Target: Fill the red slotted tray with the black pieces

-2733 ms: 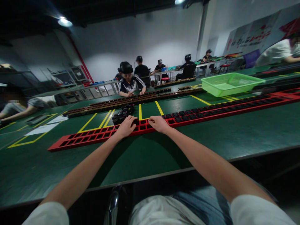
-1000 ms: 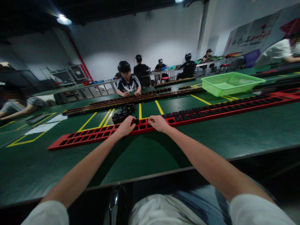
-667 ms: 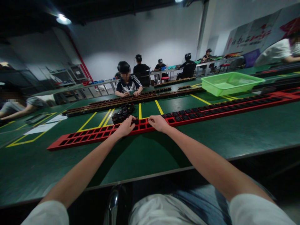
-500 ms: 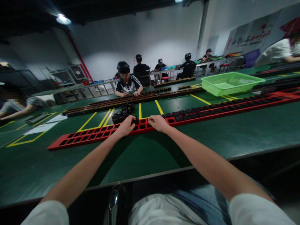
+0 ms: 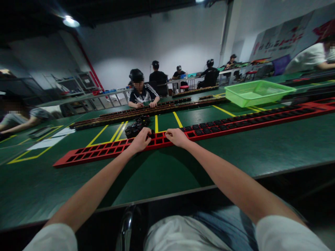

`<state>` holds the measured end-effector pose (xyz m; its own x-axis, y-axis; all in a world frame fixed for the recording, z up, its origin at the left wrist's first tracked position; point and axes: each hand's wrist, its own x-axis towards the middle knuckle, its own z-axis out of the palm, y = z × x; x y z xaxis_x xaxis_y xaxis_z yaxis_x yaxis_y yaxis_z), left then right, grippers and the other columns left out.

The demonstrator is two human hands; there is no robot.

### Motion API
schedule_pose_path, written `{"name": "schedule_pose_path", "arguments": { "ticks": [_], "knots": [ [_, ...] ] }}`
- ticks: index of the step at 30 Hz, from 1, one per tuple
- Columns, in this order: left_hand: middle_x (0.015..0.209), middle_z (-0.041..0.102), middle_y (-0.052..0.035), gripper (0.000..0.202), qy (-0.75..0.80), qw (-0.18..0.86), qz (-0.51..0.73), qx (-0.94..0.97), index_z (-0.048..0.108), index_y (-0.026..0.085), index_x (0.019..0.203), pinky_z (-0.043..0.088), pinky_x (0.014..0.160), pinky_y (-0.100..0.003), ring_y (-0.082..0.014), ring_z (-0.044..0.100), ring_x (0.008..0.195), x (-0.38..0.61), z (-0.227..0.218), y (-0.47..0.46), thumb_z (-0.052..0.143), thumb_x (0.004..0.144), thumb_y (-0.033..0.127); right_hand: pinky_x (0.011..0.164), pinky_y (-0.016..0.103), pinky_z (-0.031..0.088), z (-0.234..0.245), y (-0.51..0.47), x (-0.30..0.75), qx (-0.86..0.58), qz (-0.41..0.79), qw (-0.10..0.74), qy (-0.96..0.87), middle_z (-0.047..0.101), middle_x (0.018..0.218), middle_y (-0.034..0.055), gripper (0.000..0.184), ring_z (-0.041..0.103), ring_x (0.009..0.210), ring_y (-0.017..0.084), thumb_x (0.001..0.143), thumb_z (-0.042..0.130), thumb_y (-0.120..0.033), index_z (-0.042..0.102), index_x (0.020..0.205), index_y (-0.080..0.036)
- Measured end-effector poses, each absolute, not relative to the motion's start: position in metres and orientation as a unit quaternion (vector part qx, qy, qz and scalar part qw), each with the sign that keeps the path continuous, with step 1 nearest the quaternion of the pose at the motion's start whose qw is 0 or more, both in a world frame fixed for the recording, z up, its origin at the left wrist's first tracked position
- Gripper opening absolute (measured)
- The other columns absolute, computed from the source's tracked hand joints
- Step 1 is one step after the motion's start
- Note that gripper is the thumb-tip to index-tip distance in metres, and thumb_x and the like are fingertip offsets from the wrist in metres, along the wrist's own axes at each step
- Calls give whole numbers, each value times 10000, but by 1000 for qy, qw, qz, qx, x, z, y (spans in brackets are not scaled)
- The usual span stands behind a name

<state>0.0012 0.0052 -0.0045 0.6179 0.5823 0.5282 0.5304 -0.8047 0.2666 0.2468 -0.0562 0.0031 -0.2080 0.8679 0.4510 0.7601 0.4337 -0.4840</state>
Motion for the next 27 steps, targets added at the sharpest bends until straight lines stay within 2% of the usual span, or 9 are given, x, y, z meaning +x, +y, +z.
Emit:
{"name": "schedule_pose_path", "arguments": {
  "ticks": [6, 13, 21, 27],
  "knots": [
    [1144, 522, -77, 216, 309, 20, 303, 901, 498, 215, 964, 476, 972, -388, -224, 530, 1115, 2, 0, 1, 505, 812, 62, 602, 236, 323, 5, -58, 246, -532, 81, 343, -770, 662, 743, 20, 170, 527, 643, 126, 904, 549, -194, 691, 818, -158],
    [1127, 523, -74, 197, 302, 40, 301, 904, 508, 208, 948, 476, 971, -377, -206, 556, 1052, 2, -1, 1, 480, 828, 55, 597, 237, 322, 7, -60, 246, -531, 85, 345, -769, 661, 737, 18, 163, 523, 634, 125, 898, 555, -185, 693, 816, -159],
    [1116, 553, -88, 176, 320, 38, 298, 899, 522, 188, 1057, 480, 977, -392, -217, 570, 1037, 3, -3, 4, 447, 910, 127, 601, 235, 330, 7, -60, 246, -534, 86, 340, -769, 663, 746, 23, 163, 529, 640, 128, 902, 551, -185, 692, 824, -158],
    [1092, 604, -85, 208, 329, 28, 281, 901, 573, 191, 1066, 484, 985, -400, -226, 585, 1051, 3, -5, 6, 463, 902, 128, 615, 239, 339, 6, -59, 246, -533, 77, 341, -771, 665, 742, 26, 161, 537, 656, 136, 893, 557, -177, 691, 806, -160]
  ]
}}
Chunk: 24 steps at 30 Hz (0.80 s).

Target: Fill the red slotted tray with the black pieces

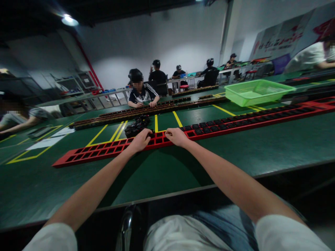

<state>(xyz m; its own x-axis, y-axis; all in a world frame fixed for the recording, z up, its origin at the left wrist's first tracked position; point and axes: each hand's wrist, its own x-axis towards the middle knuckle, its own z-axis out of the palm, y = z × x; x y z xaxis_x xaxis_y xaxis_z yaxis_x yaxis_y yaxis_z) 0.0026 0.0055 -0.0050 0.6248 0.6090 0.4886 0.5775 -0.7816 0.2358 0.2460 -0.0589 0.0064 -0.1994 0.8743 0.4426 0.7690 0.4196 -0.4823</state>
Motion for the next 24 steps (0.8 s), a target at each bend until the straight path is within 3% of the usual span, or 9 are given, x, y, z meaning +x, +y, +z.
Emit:
{"name": "schedule_pose_path", "arguments": {
  "ticks": [13, 19, 24],
  "knots": [
    [1023, 654, -73, 173, 331, 24, 268, 905, 639, 195, 996, 499, 953, -408, -232, 589, 1002, 1, -6, 9, 488, 916, 169, 617, 240, 344, 9, -60, 245, -537, 83, 335, -770, 679, 759, 31, 162, 553, 666, 141, 902, 555, -177, 697, 826, -159],
    [1433, 497, -136, 294, 355, -10, 265, 897, 619, 180, 1201, 356, 1130, -491, -290, 419, 1351, 1, -13, 14, 516, 948, 288, 629, 245, 356, 9, -61, 245, -537, 79, 333, -771, 685, 772, 38, 158, 562, 674, 144, 898, 557, -171, 699, 831, -155],
    [1548, 400, -130, 444, 383, 5, 196, 903, 525, 216, 1387, 295, 1148, -550, -324, 376, 1409, 1, -18, 18, 411, 1001, 405, 625, 240, 355, 9, -61, 245, -537, 82, 332, -771, 690, 789, 39, 170, 557, 672, 137, 906, 547, -176, 704, 844, -155]
  ]
}}
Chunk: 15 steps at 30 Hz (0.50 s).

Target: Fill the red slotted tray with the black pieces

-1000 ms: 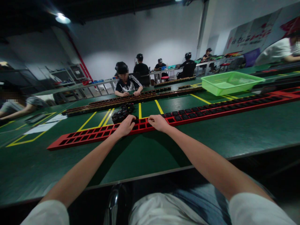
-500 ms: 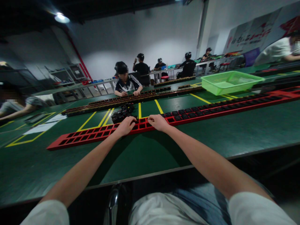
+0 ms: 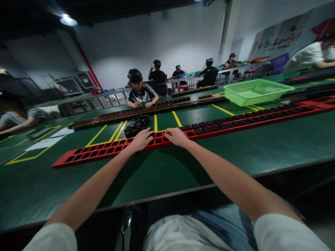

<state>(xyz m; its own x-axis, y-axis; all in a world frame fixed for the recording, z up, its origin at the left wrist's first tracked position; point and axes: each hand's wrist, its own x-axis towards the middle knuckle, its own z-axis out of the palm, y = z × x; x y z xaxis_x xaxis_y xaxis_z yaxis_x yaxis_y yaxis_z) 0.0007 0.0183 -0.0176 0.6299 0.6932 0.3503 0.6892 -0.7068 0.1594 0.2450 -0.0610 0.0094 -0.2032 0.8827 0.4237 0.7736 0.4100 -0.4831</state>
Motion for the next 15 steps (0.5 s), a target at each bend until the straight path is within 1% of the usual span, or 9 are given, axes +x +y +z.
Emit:
{"name": "schedule_pose_path", "arguments": {
  "ticks": [4, 7, 11, 13, 15],
  "knots": [
    [1604, 317, -83, 498, 414, 9, 143, 899, 455, 260, 1454, 247, 1163, -579, -321, 313, 1453, 2, -11, 12, 347, 1012, 464, 621, 237, 347, 8, -59, 245, -537, 77, 331, -772, 685, 774, 34, 170, 552, 668, 135, 902, 547, -172, 702, 836, -152],
    [1612, 297, -88, 513, 443, 9, 121, 888, 447, 262, 1458, 223, 1169, -589, -304, 288, 1468, 3, -5, 5, 324, 1012, 483, 613, 237, 340, 6, -58, 246, -534, 77, 334, -773, 678, 755, 28, 171, 545, 657, 133, 902, 547, -173, 702, 831, -152],
    [1571, 373, -107, 546, 499, -2, 115, 859, 422, 296, 1481, 239, 1156, -589, -350, 286, 1462, 5, -3, 2, 326, 998, 532, 603, 238, 336, 6, -58, 246, -536, 81, 338, -770, 686, 766, 32, 163, 547, 650, 132, 897, 557, -172, 711, 848, -151],
    [1545, 416, -103, 568, 508, -2, 112, 854, 386, 317, 1505, 233, 1149, -606, -379, 262, 1466, 5, -3, 2, 308, 995, 555, 604, 239, 338, 6, -58, 246, -537, 80, 339, -768, 689, 768, 33, 154, 550, 650, 133, 892, 567, -170, 717, 862, -152],
    [1532, 437, -95, 568, 501, 4, 107, 859, 380, 333, 1508, 212, 1148, -626, -388, 237, 1474, 6, -4, 2, 283, 998, 564, 610, 239, 343, 6, -59, 246, -540, 78, 340, -766, 693, 767, 36, 149, 556, 657, 135, 888, 575, -168, 723, 872, -153]
  ]
}}
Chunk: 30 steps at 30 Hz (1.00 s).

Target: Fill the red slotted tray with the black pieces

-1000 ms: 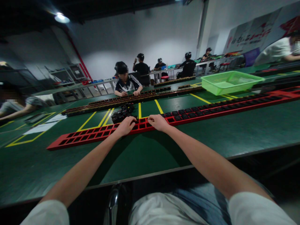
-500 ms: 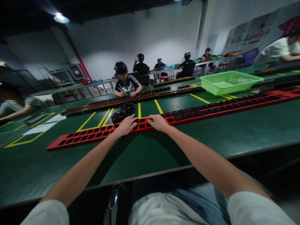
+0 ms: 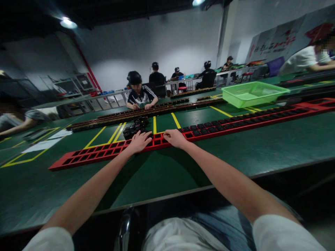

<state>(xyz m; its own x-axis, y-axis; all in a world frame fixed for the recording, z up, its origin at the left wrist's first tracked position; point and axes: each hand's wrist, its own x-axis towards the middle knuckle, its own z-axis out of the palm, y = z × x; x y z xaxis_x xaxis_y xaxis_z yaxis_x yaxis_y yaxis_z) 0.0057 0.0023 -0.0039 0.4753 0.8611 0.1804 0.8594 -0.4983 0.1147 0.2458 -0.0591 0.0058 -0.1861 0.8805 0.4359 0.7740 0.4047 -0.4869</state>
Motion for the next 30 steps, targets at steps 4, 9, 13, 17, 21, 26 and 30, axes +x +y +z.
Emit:
{"name": "schedule_pose_path", "arguments": {
  "ticks": [4, 9, 13, 17, 21, 26, 30],
  "knots": [
    [1529, 441, -87, 553, 492, 7, 130, 861, 425, 324, 1482, 231, 1146, -618, -362, 252, 1470, 5, -5, 2, 257, 1007, 552, 614, 236, 349, 7, -60, 246, -545, 81, 335, -764, 706, 793, 45, 158, 565, 668, 136, 893, 573, -162, 730, 877, -152],
    [1495, 450, -155, 558, 566, -19, 167, 807, 560, 269, 1368, 371, 1037, -623, -412, 389, 1364, 0, -2, -2, 270, 992, 564, 611, 228, 355, 7, -62, 245, -543, 91, 335, -765, 704, 798, 45, 140, 562, 660, 128, 898, 583, -161, 722, 890, -146],
    [1489, 449, -136, 565, 590, -16, 145, 794, 617, 305, 1302, 413, 959, -627, -451, 482, 1256, -2, 1, -3, 269, 971, 603, 606, 224, 353, 7, -63, 245, -540, 93, 336, -766, 693, 779, 36, 142, 552, 643, 122, 902, 576, -153, 715, 877, -147],
    [1493, 436, -133, 604, 591, -17, 123, 797, 613, 285, 1312, 435, 946, -593, -424, 575, 1167, -3, 2, 1, 249, 963, 619, 606, 226, 350, 7, -63, 245, -540, 88, 336, -766, 682, 759, 31, 132, 555, 646, 124, 896, 581, -151, 707, 860, -149],
    [1482, 434, -166, 614, 580, -19, 130, 804, 611, 203, 1300, 451, 964, -552, -408, 590, 1166, -6, -3, 7, 285, 965, 601, 620, 231, 362, 8, -63, 245, -539, 87, 334, -769, 691, 775, 34, 145, 568, 663, 132, 892, 565, -135, 701, 844, -152],
    [1428, 459, -186, 502, 548, -22, 206, 810, 568, 136, 1284, 440, 1007, -513, -384, 547, 1217, -6, -8, 9, 404, 965, 487, 663, 242, 390, 9, -63, 246, -538, 83, 328, -772, 713, 836, 56, 158, 603, 729, 152, 912, 551, -161, 702, 867, -149],
    [1331, 514, -149, 348, 482, -54, 318, 815, 528, 151, 1210, 424, 1052, -439, -301, 528, 1221, -5, -3, 8, 563, 875, 239, 664, 244, 394, 8, -62, 246, -542, 83, 322, -772, 717, 844, 57, 164, 605, 733, 155, 921, 555, -190, 712, 890, -155]
  ]
}}
